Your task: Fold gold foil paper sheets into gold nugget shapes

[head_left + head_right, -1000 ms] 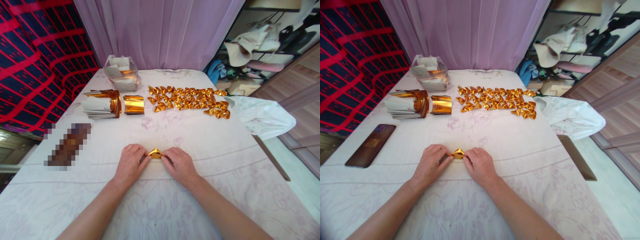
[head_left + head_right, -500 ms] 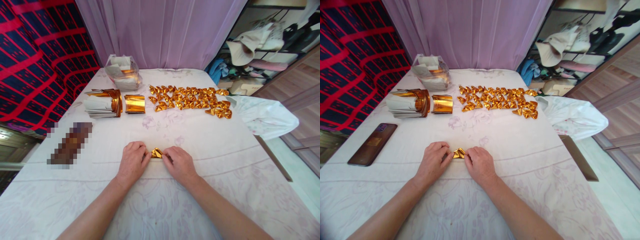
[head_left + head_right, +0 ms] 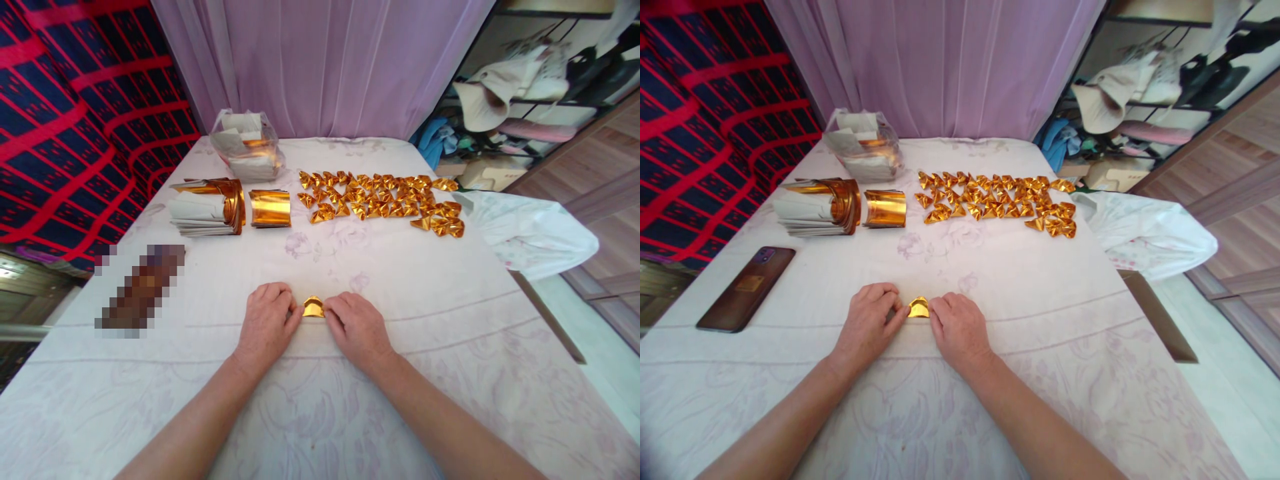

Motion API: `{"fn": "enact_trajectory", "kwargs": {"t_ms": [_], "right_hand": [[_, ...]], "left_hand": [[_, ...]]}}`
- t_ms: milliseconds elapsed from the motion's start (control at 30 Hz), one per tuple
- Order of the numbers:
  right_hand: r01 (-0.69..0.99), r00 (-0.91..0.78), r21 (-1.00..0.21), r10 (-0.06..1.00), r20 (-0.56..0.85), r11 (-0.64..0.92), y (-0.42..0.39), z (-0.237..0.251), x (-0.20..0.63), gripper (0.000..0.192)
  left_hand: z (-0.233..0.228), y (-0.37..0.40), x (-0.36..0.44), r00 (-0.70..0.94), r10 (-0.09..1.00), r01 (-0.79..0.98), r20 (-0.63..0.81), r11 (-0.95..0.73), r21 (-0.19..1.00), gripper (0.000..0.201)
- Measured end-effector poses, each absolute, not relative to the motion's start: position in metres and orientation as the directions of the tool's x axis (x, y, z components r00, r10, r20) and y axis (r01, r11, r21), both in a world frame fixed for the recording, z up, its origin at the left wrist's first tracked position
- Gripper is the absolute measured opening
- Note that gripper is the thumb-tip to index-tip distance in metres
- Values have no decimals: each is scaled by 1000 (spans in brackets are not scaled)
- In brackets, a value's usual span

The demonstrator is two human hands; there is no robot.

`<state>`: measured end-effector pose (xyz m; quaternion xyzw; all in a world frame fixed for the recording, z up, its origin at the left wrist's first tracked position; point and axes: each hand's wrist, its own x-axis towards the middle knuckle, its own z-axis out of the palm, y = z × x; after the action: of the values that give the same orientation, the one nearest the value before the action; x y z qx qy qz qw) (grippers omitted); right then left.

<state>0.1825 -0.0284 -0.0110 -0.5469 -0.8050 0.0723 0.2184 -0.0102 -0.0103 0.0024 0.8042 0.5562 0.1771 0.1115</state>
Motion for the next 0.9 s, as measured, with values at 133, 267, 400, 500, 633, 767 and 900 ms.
{"fn": "enact_trajectory", "kwargs": {"t_ms": [133,267,400,500,633,767,900], "right_hand": [[857,-307,-341,914,266,387,-28,-10,182,11],[872,-305,-318,922,239,371,-27,-8,180,11],[897,-289,-291,940,182,332,-24,-2,175,8],[929,-256,-237,956,141,283,-21,1,169,18],[945,-230,-210,967,112,250,-19,2,166,21],[921,-250,-293,966,66,258,-19,3,172,15],[841,-316,-443,946,65,311,-17,0,186,6]], "left_hand": [[2,-10,-12,315,938,848,146,-347,400,10],[-2,-10,-14,344,924,817,168,-383,432,9],[-6,-10,-15,384,902,793,199,-432,429,18],[-6,-10,-15,383,904,794,190,-427,433,20],[-4,-10,-14,378,911,802,166,-411,433,18],[-2,-11,-13,375,914,808,155,-404,430,17],[0,-11,-12,363,924,814,122,-378,442,16]]}}
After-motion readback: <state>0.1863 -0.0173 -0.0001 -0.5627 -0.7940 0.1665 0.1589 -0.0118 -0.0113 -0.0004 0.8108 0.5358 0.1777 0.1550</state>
